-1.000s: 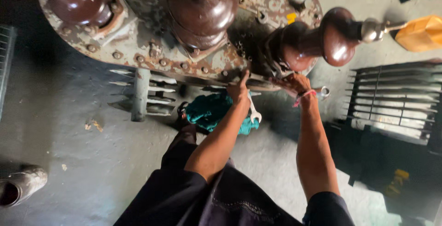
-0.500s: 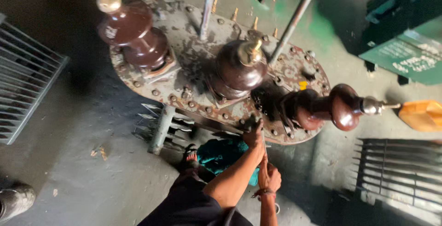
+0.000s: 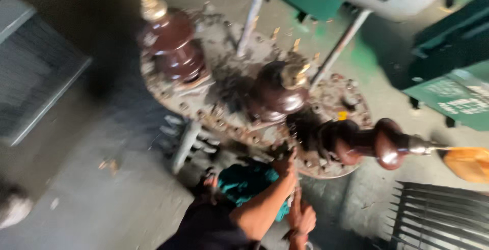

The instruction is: The person uses two wrenches to tighten bolts on the top of a large electrical transformer. They move around the equipment to access different bolts, using a cloth to wipe the surface between adjustments.

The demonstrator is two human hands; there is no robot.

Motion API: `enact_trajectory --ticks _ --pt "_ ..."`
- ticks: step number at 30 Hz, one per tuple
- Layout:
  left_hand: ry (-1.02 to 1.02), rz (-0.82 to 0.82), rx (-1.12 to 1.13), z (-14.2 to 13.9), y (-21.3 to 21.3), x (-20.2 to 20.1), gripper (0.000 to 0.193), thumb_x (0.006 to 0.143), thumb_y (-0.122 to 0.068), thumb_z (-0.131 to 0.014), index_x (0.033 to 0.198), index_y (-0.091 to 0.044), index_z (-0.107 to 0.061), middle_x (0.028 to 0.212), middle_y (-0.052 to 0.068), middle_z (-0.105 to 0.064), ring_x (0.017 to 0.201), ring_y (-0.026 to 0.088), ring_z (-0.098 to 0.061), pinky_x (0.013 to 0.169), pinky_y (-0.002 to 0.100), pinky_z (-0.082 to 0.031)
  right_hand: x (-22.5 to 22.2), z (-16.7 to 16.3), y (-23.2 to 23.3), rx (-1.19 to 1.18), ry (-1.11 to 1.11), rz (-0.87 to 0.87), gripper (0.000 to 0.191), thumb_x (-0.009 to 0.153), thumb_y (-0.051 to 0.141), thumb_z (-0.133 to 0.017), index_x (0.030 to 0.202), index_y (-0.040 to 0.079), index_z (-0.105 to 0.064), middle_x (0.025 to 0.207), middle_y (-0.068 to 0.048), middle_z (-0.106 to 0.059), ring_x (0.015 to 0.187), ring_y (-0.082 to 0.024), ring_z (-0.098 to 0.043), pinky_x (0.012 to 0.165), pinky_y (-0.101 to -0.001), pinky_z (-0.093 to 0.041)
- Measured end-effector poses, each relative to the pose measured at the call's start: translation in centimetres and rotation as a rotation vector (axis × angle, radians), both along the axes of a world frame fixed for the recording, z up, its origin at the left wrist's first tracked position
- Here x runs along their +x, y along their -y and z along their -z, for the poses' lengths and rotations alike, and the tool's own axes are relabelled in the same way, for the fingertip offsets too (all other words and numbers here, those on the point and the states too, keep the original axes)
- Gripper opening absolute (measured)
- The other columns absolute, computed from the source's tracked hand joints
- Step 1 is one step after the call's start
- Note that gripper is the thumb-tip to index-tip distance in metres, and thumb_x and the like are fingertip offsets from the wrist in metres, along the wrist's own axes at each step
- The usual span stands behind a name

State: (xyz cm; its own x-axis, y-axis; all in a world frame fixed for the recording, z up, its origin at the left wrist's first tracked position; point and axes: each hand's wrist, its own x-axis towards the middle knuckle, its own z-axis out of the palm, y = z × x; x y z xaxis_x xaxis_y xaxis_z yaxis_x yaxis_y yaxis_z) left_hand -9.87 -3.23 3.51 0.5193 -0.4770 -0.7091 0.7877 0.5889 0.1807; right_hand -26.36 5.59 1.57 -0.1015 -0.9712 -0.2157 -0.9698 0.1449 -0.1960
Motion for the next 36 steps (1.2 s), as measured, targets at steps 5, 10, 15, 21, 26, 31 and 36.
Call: enact_trajectory --ticks 5,10,15,21,26,31,36 --pt "0.51 0.299 0.532 -0.3 -1.0 0.2 0.076 0.075 -0.008 -0.091 0.138 -0.003 -0.05 0.138 0.014 -0.059 0.117 0.028 -0.058 0.1 0.058 -0.053 -2.3 -2.8 9.1 -0.044 -0.023 -0.415 0.051 0.092 0.064 -0.045 0.102 0.03 -0.081 0.096 -0.007 -0.08 0.077 -0.029 -0.078 0.067 -0.0443 -0.058" --pt "0.233 0.145 0.192 -0.4 -0.4 0.9 0.058 0.08 -0.007 -0.079 0.133 0.001 -0.057 0.134 0.014 -0.064 0.114 0.031 -0.06 0.087 0.064 -0.057 -2.6 -2.9 14.7 0.138 -0.088 -0.236 0.061 0.095 0.071 -0.053 0.097 0.018 -0.083 0.09 -0.014 -0.078 0.081 -0.033 -0.076 0.071 -0.0441 -0.056" --pt "-0.06 -0.171 -0.201 -0.3 -0.3 1.1 0.05 0.077 -0.008 -0.071 0.126 -0.004 -0.062 0.122 0.009 -0.068 0.107 0.031 -0.064 0.08 0.068 -0.059 -1.2 1.8 1.4 -0.088 -0.158 0.029 0.071 0.1 0.074 -0.056 0.094 0.009 -0.085 0.086 -0.02 -0.076 0.084 -0.038 -0.073 0.073 -0.045 -0.054" --pt "0.194 0.487 0.438 -0.3 -2.2 0.2 0.06 0.076 -0.014 -0.091 0.125 0.004 -0.061 0.114 0.016 -0.072 0.09 0.033 -0.066 0.084 0.055 -0.06 -3.0 -1.1 7.5 -0.164 -0.239 -0.653 0.049 0.096 0.059 -0.043 0.124 0.039 -0.076 0.082 -0.012 -0.077 0.071 -0.035 -0.07 0.066 -0.0468 -0.054" --pt "0.276 0.19 0.237 0.0 -1.7 0.4 0.062 0.068 -0.005 -0.089 0.124 0.004 -0.065 0.12 0.01 -0.074 0.099 0.023 -0.069 0.077 0.038 -0.063 -3.7 -2.8 15.1 0.202 -0.084 -0.419 0.05 0.091 0.064 -0.049 0.118 0.035 -0.079 0.083 -0.012 -0.077 0.075 -0.035 -0.071 0.069 -0.047 -0.054" --pt "0.168 0.168 0.207 -1.1 -1.0 1.2 0.058 0.07 0.008 -0.076 0.126 0.004 -0.06 0.121 0.014 -0.069 0.096 0.026 -0.066 0.079 0.05 -0.063 -4.2 -1.8 12.6 0.244 -0.104 -0.445 0.052 0.085 0.068 -0.055 0.112 0.032 -0.081 0.085 -0.013 -0.077 0.078 -0.036 -0.071 0.071 -0.0471 -0.055" --pt "0.036 0.045 0.135 -3.4 -1.8 1.7 0.056 0.072 -0.001 -0.083 0.123 0.002 -0.061 0.115 0.014 -0.068 0.091 0.028 -0.063 0.087 0.059 -0.057 -3.4 -1.3 8.8 0.196 -0.078 -0.328 0.056 0.08 0.072 -0.061 0.106 0.028 -0.083 0.086 -0.014 -0.077 0.082 -0.037 -0.072 0.073 -0.0473 -0.055"
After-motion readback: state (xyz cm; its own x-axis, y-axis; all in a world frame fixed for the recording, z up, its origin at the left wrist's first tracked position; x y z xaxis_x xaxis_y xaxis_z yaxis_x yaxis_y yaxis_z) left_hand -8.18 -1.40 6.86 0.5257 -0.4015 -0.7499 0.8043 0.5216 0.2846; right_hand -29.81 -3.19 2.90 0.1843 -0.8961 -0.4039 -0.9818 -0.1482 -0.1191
